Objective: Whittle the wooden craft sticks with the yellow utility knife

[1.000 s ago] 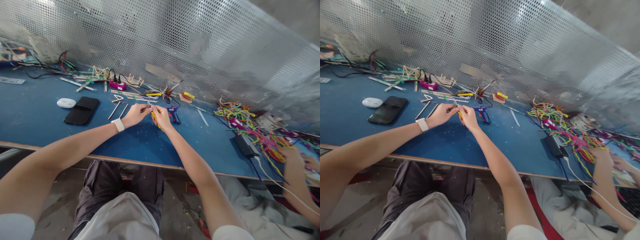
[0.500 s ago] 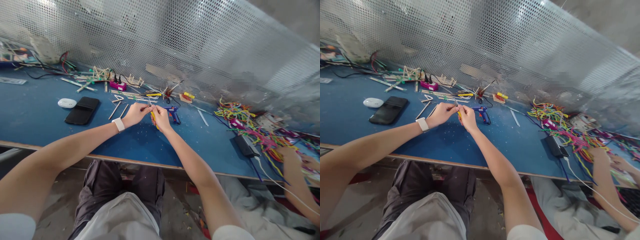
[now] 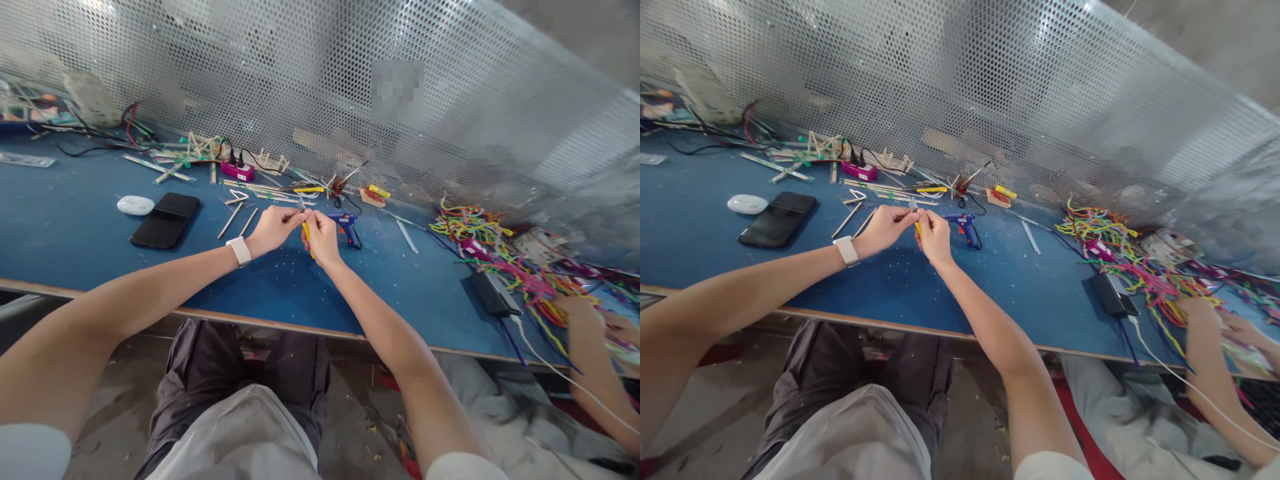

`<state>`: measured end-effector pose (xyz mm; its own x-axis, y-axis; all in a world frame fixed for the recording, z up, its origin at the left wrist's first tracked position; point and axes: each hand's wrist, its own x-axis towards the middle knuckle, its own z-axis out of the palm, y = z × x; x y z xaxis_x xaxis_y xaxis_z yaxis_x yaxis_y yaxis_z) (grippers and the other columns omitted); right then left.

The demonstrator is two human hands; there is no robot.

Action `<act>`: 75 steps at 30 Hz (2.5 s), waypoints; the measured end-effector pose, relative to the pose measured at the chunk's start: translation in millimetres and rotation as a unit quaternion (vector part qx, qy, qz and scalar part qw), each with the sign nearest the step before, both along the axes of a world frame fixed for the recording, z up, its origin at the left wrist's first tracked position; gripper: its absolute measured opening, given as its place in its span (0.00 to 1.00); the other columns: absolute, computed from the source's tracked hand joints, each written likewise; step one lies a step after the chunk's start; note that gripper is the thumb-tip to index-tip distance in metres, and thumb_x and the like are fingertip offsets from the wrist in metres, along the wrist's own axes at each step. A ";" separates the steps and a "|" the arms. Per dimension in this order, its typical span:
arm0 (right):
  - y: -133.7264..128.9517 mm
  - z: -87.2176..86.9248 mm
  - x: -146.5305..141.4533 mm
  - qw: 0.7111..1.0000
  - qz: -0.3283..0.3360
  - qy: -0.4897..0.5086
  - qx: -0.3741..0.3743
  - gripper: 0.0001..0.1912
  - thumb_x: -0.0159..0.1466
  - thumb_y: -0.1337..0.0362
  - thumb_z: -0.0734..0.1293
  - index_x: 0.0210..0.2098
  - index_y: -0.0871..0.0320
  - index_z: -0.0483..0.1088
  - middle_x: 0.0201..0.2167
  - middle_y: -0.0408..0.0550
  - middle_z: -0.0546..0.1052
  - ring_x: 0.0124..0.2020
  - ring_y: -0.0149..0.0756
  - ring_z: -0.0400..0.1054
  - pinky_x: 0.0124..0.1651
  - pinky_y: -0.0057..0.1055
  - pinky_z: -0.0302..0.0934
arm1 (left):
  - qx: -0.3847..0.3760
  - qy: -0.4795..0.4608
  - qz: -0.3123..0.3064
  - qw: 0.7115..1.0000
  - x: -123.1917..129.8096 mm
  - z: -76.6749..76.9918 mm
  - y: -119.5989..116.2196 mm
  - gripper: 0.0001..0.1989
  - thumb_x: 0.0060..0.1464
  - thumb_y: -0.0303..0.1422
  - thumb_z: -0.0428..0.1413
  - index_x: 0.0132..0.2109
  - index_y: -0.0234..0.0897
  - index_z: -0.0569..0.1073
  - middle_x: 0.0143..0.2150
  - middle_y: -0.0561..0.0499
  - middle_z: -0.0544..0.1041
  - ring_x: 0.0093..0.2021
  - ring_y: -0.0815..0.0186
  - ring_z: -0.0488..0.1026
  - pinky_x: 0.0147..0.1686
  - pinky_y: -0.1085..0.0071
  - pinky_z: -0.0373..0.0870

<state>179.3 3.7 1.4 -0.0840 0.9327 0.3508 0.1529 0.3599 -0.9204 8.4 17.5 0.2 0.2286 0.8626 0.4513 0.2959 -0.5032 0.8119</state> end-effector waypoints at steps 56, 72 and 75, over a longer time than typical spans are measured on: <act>2.7 9.2 14.3 0.995 0.054 -0.055 0.067 0.39 0.71 0.20 0.66 0.36 0.52 0.72 0.19 0.37 0.69 0.17 0.30 0.61 0.23 0.30 0.56 | -0.086 -0.067 -0.182 0.977 -9.0 1.2 6.9 0.30 0.72 0.65 0.61 0.42 0.40 0.76 0.22 0.60 0.61 0.19 0.72 0.53 0.21 0.68 0.50; 7.6 4.9 14.9 0.995 0.067 -0.052 0.054 0.39 0.72 0.21 0.66 0.37 0.53 0.72 0.19 0.36 0.69 0.16 0.28 0.61 0.21 0.29 0.55 | 0.083 0.024 -0.138 0.987 -18.9 -1.2 22.6 0.31 0.79 0.55 0.56 0.31 0.40 0.67 0.22 0.57 0.65 0.23 0.71 0.58 0.25 0.70 0.52; 6.6 3.5 12.0 0.995 0.053 -0.056 0.064 0.39 0.73 0.21 0.65 0.37 0.53 0.72 0.19 0.37 0.69 0.18 0.30 0.62 0.22 0.29 0.56 | 0.089 0.024 -0.121 0.988 -17.9 -3.3 24.4 0.30 0.79 0.52 0.56 0.30 0.40 0.66 0.22 0.58 0.62 0.23 0.71 0.56 0.26 0.69 0.51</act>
<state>191.3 10.2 4.9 -0.2244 0.8649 0.4491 0.2073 0.4926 -0.8452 -9.5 41.8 -3.1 0.4432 0.6888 0.5737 0.1863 -0.6968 0.6926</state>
